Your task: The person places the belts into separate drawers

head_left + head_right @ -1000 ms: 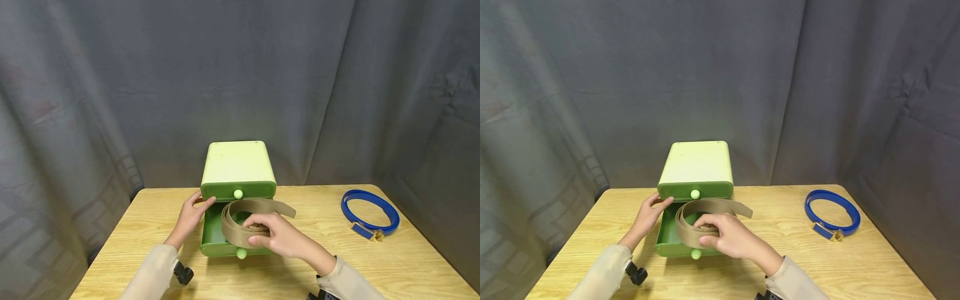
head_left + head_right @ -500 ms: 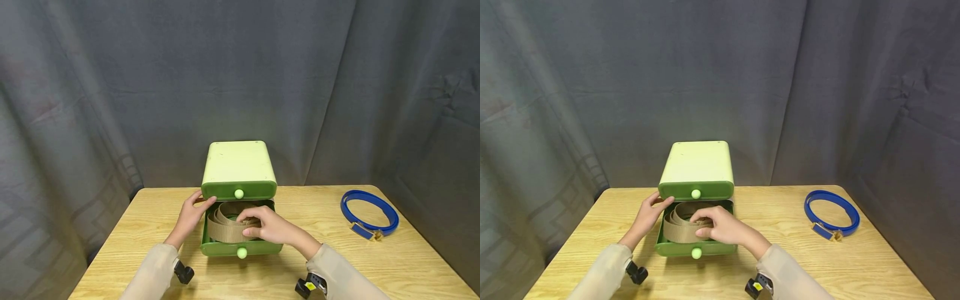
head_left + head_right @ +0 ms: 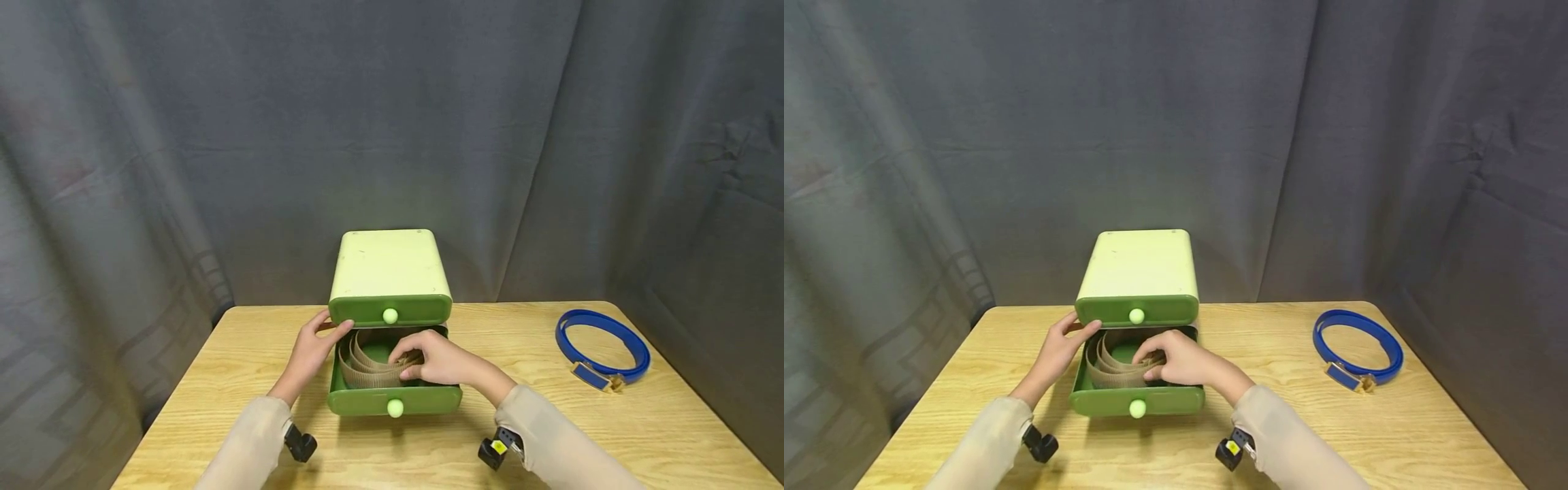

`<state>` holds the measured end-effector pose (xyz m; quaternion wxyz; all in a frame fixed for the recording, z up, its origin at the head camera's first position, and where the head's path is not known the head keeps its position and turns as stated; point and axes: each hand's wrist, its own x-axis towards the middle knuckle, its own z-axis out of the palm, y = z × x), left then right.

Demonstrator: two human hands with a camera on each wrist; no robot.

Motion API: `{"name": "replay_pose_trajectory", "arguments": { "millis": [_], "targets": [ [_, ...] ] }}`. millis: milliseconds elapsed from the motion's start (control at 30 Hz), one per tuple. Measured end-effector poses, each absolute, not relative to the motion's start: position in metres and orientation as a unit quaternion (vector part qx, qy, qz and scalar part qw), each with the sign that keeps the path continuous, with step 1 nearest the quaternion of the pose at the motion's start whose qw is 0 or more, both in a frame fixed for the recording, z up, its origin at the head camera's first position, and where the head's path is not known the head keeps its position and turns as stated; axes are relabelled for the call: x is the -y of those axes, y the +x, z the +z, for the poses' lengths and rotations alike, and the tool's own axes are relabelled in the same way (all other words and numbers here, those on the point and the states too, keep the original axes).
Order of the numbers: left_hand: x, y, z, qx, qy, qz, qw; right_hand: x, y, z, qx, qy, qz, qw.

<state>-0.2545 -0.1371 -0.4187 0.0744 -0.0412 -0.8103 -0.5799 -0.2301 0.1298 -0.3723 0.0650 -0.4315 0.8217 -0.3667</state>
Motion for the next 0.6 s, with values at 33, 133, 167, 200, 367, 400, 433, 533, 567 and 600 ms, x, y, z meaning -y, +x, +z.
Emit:
{"name": "replay_pose_trajectory", "arguments": {
  "millis": [33,133,167,200,367,400,433,533,567,600],
  "targets": [
    [0.137,-0.255,-0.419,0.81,-0.042,-0.58,0.075,-0.129,-0.232,-0.374,-0.824,-0.431,-0.361,0.066],
    [0.137,-0.255,-0.42,0.811,-0.043,-0.58,0.073,-0.129,-0.235,-0.379,-0.831,-0.425,-0.352,0.075],
    [0.137,-0.255,-0.42,0.811,-0.043,-0.579,0.072,-0.128,-0.235,-0.38,-0.833,-0.422,-0.349,0.078],
    [0.137,-0.256,-0.421,0.811,-0.043,-0.579,0.07,-0.128,-0.236,-0.382,-0.834,-0.422,-0.347,0.078],
    [0.136,-0.255,-0.42,0.814,-0.045,-0.574,0.071,-0.128,-0.235,-0.383,-0.833,-0.427,-0.342,0.078],
    [0.136,-0.254,-0.42,0.814,-0.045,-0.574,0.072,-0.129,-0.235,-0.382,-0.832,-0.43,-0.343,0.076],
    [0.136,-0.254,-0.42,0.815,-0.044,-0.573,0.075,-0.129,-0.235,-0.382,-0.83,-0.432,-0.345,0.072],
    [0.137,-0.255,-0.42,0.817,-0.042,-0.57,0.079,-0.131,-0.229,-0.379,-0.833,-0.425,-0.352,0.044],
    [0.137,-0.255,-0.42,0.818,-0.041,-0.568,0.079,-0.132,-0.226,-0.378,-0.836,-0.419,-0.352,0.028],
    [0.136,-0.255,-0.42,0.819,-0.041,-0.567,0.078,-0.134,-0.222,-0.377,-0.841,-0.41,-0.351,0.009]
  ]
}}
